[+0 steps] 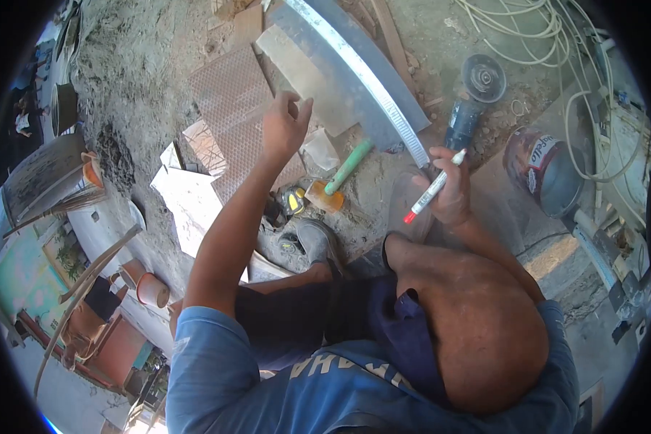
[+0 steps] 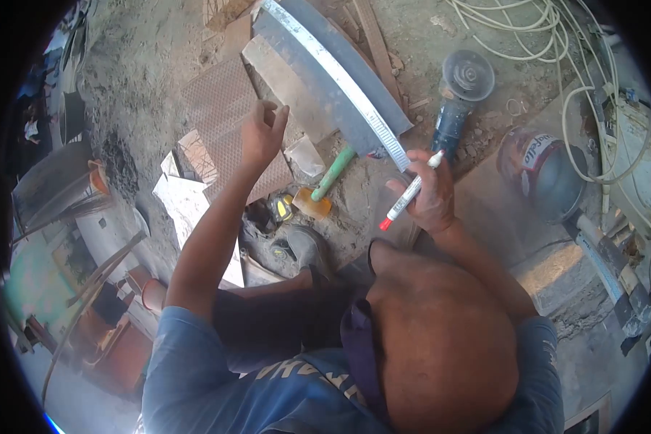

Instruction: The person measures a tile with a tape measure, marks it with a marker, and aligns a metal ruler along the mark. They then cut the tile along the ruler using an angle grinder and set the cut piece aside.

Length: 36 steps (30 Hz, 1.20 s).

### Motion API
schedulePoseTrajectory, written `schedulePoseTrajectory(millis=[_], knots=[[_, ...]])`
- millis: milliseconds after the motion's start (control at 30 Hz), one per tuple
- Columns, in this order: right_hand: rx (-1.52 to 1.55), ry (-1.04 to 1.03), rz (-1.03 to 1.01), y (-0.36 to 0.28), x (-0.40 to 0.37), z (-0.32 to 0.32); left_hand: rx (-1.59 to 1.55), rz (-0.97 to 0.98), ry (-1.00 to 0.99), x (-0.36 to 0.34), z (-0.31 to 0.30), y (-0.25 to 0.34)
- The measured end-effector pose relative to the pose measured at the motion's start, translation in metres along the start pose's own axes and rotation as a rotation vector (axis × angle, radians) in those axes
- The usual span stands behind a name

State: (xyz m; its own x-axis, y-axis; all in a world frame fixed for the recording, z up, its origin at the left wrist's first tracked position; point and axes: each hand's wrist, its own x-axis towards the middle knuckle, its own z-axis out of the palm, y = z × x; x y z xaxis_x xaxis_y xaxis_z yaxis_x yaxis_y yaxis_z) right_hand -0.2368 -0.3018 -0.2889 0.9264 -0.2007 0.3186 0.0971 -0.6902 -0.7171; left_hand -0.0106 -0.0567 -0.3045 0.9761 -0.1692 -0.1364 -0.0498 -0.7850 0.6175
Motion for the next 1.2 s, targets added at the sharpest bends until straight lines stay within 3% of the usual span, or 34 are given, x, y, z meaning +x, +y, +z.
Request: schedulePoseTrajectory(millis=[67, 100, 200, 267, 367, 400, 467, 533, 600, 667, 700, 767, 800, 867, 900, 967, 1067, 1100, 1133, 1200], knots=[[0.128, 0.002, 0.015, 0.003, -0.007, 0.001, 0.210, 0.331, -0.507, -0.020, -0.039, -0.057], [0.203, -0.020, 0.059, 0.002, -0.010, 0.000, 0.253, 0.370, -0.659, -0.034, -0.065, -0.074], [0.456, -0.001, 0.181, -0.008, -0.003, 0.004, 0.317, 0.093, -0.997, -0.083, -0.132, -0.121], [0.336, -0.064, 0.092, -0.009, 0.012, 0.000, 0.285, -0.114, -1.123, -0.119, -0.159, -0.150], [0.241, -0.182, 0.047, -0.019, 0.040, -0.008, 0.242, -0.189, -1.154, -0.185, -0.168, -0.185], [0.237, -0.191, 0.036, -0.027, 0.048, -0.007, 0.259, -0.111, -1.121, -0.207, -0.161, -0.201], [0.227, -0.339, 0.119, -0.044, 0.064, -0.007, 0.197, -0.157, -0.985, -0.238, -0.142, -0.201], [0.288, -0.614, 0.215, -0.062, 0.081, -0.008, 0.055, -0.246, -0.835, -0.252, -0.119, -0.191], [0.405, -0.869, 0.376, -0.065, 0.088, 0.000, -0.070, -0.286, -0.739, -0.242, -0.108, -0.167], [0.503, -1.077, 0.524, -0.074, 0.090, 0.017, -0.621, -0.533, -0.736, -0.225, -0.101, -0.157], [0.517, -1.191, 0.582, -0.083, 0.093, 0.025, -0.720, -0.505, -0.767, -0.209, -0.106, -0.141], [0.381, -1.388, 0.475, -0.105, 0.101, 0.042, -0.861, -0.438, -0.800, -0.170, -0.124, -0.106], [0.377, -1.391, 0.463, -0.114, 0.103, 0.050, -0.863, -0.435, -0.788, -0.152, -0.133, -0.086], [0.268, -1.620, 0.294, -0.128, 0.103, 0.067, -1.016, -0.245, -0.751, -0.125, -0.146, -0.047], [0.213, -1.646, 0.198, -0.128, 0.094, 0.077, -1.006, -0.245, -0.734, -0.122, -0.149, -0.037], [0.151, -1.685, 0.107, -0.144, 0.097, 0.080, -0.739, 0.199, -0.739, -0.117, -0.151, -0.021], [0.104, -1.748, 0.030, -0.146, 0.088, 0.082, -0.665, 0.229, -0.763, -0.131, -0.133, -0.049], [0.010, -1.596, -0.066, -0.140, 0.077, 0.083, -0.816, -0.011, -0.802, -0.137, -0.132, -0.050], [-0.074, -1.437, -0.159, -0.138, 0.074, 0.084, -0.799, -0.015, -0.772, -0.141, -0.129, -0.053], [-0.159, -1.400, -0.198, -0.140, 0.076, 0.085, -1.036, -0.233, -0.752, -0.147, -0.123, -0.056]])
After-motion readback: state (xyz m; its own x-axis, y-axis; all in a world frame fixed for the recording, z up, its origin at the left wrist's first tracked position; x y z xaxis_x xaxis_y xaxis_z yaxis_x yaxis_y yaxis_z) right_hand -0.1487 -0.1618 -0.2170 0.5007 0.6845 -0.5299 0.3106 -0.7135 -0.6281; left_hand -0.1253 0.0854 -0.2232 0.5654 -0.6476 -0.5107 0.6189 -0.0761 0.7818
